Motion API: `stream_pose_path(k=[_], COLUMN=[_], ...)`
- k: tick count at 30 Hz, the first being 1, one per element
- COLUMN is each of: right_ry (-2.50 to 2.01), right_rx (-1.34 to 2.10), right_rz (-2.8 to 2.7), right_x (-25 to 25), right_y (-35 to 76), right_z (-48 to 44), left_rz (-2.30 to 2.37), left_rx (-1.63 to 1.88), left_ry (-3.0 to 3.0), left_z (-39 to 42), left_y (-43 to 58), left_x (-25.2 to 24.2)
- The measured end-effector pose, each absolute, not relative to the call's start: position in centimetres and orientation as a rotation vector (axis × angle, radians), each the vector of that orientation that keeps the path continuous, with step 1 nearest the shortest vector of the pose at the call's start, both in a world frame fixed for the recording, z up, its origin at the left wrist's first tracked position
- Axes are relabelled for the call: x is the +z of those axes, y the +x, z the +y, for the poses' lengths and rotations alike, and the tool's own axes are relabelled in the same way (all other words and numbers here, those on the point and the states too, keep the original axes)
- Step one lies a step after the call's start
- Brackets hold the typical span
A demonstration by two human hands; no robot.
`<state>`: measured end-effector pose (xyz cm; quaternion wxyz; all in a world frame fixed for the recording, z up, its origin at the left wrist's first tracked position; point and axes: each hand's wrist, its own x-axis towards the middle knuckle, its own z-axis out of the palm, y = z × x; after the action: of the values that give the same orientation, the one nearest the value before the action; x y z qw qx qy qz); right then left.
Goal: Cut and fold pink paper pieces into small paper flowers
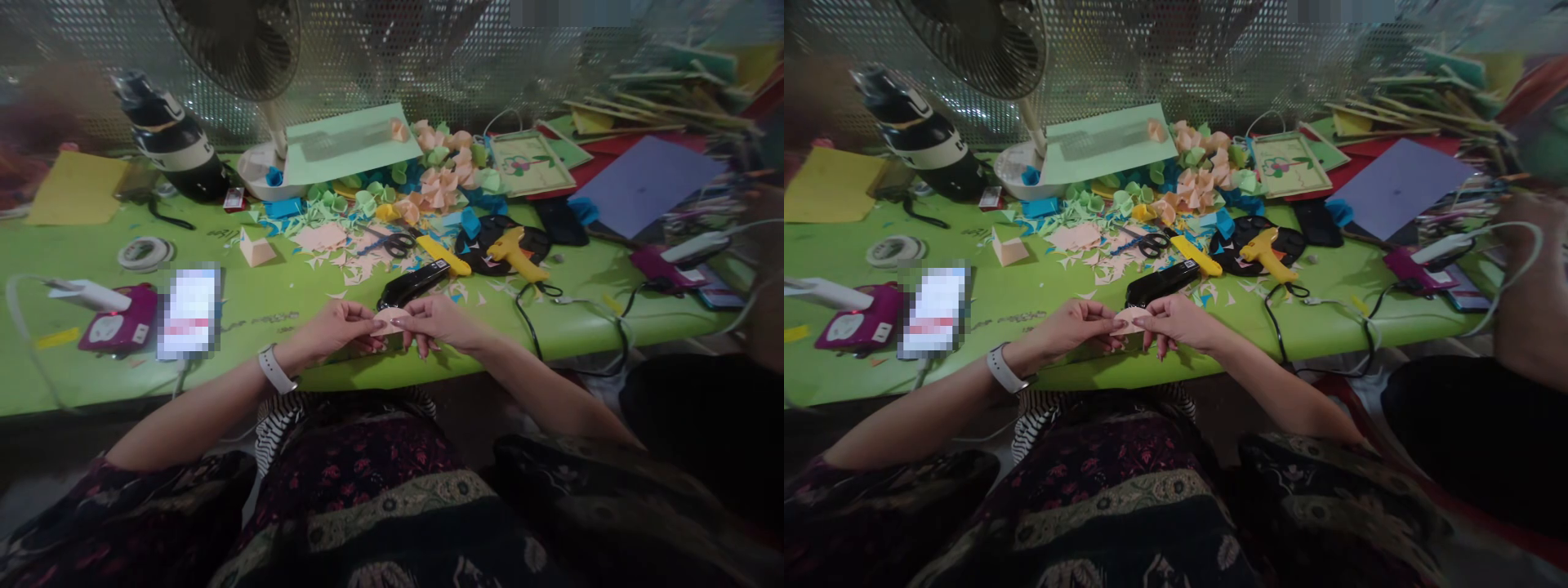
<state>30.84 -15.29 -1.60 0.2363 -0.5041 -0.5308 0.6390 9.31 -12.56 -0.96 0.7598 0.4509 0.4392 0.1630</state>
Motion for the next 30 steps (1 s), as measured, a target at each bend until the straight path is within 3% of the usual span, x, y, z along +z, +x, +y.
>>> stream_pose_path(k=[6, 18, 30], right_ry=[-1.451, -1.500, -1.423], right_rx=[1.738, 1.364, 1.359], right_rz=[-1.457, -1.551, -1.630], right_x=[-1.6, 2.7, 2.5], right_y=[31.2, 33.0, 31.8], right_z=[-15.2, -14.5, -12.6], left_rz=[1.000, 1.032, 1.018], left_rx=[0.319, 0.292, 0.215], left_ry=[1.003, 1.041, 1.071], left_z=[-12.0, -9.9, -8.7], left_y=[8.2, 9.7, 10.3], left_x=[-1.5, -1.3, -1.8])
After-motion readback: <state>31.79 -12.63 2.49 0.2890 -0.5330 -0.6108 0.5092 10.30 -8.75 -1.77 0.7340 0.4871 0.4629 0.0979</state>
